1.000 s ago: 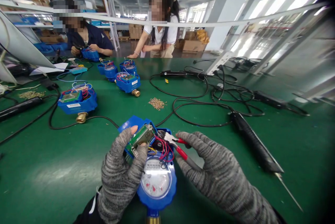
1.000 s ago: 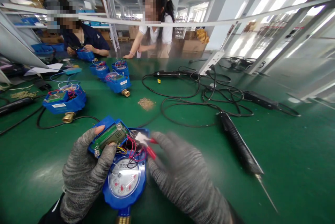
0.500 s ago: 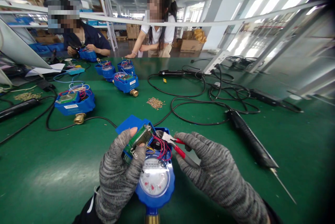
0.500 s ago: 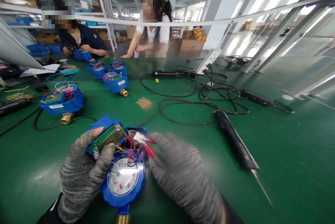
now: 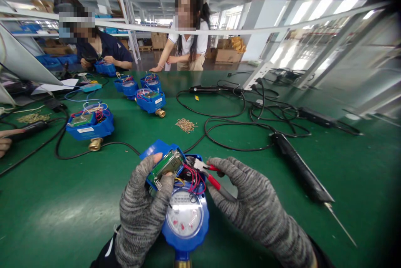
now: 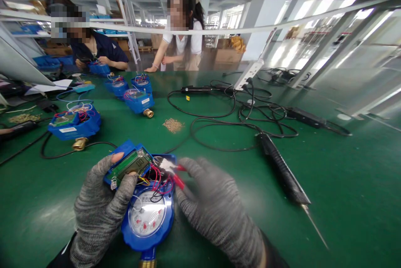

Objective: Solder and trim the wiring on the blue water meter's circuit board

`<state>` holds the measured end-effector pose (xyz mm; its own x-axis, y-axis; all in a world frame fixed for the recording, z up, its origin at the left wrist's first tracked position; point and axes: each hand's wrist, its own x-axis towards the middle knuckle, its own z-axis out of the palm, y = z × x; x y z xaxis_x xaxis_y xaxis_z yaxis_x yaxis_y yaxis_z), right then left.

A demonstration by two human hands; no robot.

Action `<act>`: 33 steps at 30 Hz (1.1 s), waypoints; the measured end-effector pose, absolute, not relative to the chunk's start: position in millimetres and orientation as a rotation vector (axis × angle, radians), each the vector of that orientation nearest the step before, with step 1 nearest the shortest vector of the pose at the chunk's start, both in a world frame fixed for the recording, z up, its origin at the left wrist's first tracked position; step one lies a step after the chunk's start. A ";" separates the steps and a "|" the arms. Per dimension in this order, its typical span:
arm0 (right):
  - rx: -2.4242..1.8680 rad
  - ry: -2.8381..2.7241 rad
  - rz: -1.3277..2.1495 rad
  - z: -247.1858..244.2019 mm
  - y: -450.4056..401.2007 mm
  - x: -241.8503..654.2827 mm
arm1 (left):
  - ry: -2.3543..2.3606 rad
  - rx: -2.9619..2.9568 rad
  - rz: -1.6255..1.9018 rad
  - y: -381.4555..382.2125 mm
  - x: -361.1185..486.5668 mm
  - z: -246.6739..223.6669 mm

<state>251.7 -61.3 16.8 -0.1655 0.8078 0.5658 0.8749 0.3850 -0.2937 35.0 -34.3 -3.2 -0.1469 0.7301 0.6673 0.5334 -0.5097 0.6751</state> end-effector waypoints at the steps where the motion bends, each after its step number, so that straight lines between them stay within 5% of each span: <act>1: -1.442 -1.988 -0.147 16.8 -61.3 251.6 | 1.458 1.946 1.727 -34.7 34.8 -2.8; 33: -1.414 -1.982 -0.230 17.0 -62.4 247.9 | 1.455 1.816 1.709 -35.1 35.2 -5.3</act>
